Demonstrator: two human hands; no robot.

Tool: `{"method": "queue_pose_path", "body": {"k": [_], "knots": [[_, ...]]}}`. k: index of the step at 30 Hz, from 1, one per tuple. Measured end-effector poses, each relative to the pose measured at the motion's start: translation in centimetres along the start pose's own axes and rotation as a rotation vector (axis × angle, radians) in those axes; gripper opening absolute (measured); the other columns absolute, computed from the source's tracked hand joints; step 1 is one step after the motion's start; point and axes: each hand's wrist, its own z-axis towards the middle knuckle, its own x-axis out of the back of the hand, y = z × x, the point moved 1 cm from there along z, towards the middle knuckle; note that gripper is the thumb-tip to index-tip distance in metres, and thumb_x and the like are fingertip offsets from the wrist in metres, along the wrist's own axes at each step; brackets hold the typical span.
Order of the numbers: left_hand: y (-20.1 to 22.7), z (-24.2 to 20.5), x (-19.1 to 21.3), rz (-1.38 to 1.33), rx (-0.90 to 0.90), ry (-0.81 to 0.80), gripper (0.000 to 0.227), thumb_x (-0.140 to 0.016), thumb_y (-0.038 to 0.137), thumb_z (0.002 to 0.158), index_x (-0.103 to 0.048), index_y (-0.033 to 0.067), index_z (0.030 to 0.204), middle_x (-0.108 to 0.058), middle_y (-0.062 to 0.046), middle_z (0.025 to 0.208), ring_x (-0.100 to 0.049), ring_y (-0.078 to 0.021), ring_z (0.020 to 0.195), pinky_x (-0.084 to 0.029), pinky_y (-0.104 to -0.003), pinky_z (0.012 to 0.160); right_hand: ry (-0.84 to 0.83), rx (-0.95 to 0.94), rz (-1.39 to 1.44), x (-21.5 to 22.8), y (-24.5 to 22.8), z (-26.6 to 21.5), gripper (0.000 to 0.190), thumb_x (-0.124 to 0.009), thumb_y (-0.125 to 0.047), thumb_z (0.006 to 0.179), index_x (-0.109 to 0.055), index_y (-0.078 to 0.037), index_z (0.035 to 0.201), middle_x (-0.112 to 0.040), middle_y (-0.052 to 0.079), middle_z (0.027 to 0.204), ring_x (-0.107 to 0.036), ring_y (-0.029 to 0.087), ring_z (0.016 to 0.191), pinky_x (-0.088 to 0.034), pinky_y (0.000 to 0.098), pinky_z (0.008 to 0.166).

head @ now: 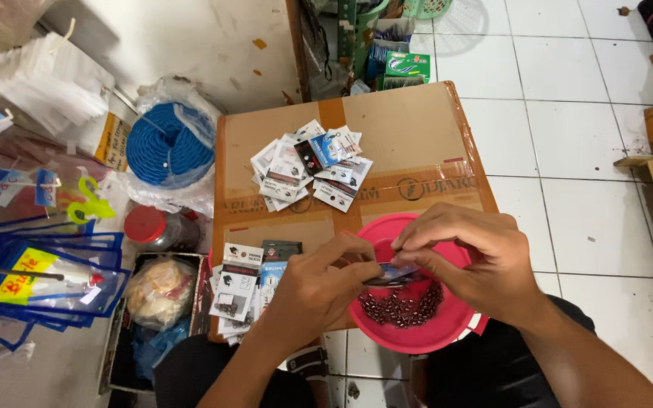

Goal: The person picks up individual small metal swivels from a pink bucket and places them into small plastic packets by hand.

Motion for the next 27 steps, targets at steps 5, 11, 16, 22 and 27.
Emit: {"method": "queue_pose_path", "body": {"k": [5,11,16,22,27], "knots": [[0.1,-0.2,0.0,0.086,-0.031,0.015,0.006,-0.058,0.001,0.103,-0.064,0.0038,0.103,-0.061,-0.013,0.103,-0.065,-0.0234,0.08,-0.052,-0.032,0.066,-0.052,0.0,0.02,0.0,0.1,-0.3,0.008,-0.074,0.0,0.086,-0.069,-0.004,0.09,-0.075,0.007,0.083,-0.075,0.019,0.077,-0.064,0.0257,0.073],[1.0,-0.5,-0.5,0.304,-0.195,0.078,0.006,-0.068,-0.002,0.101,-0.064,0.0026,0.099,-0.065,-0.015,0.107,-0.066,-0.027,0.079,-0.05,-0.037,0.059,-0.15,0.118,-0.067,0.6,0.0,-0.8,0.015,-0.078,-0.004,0.084,-0.069,-0.003,0.097,-0.077,0.006,0.088,-0.078,0.019,0.08,-0.066,0.028,0.077],[0.6,-0.7,-0.6,0.401,-0.259,0.09,0.007,-0.067,-0.003,0.102,-0.066,0.0046,0.102,-0.064,-0.014,0.107,-0.066,-0.0253,0.082,-0.055,-0.037,0.066,-0.173,0.212,-0.217,0.6,-0.1,-0.9,0.016,-0.076,-0.006,0.088,-0.07,-0.005,0.102,-0.078,0.004,0.089,-0.078,0.017,0.077,-0.064,0.0265,0.071],[0.2,-0.9,-1.2,0.446,-0.303,0.04,0.013,-0.065,-0.006,0.101,-0.063,0.0059,0.104,-0.062,-0.013,0.107,-0.064,-0.0227,0.08,-0.049,-0.035,0.059,-0.206,0.244,-0.267,1.0,0.0,-1.5,0.016,-0.076,-0.007,0.088,-0.07,-0.003,0.103,-0.076,0.008,0.089,-0.076,0.019,0.075,-0.062,0.0286,0.067],[0.7,-0.4,-1.6,0.51,-0.385,0.045,0.01,-0.062,0.001,0.104,-0.063,0.0063,0.095,-0.063,-0.011,0.102,-0.057,-0.02,0.069,-0.049,-0.03,0.059,-0.287,0.199,-0.341,1.2,-0.3,-2.1,0.011,-0.075,-0.008,0.089,-0.071,-0.006,0.099,-0.077,0.005,0.091,-0.076,0.017,0.077,-0.062,0.0278,0.066]]}}
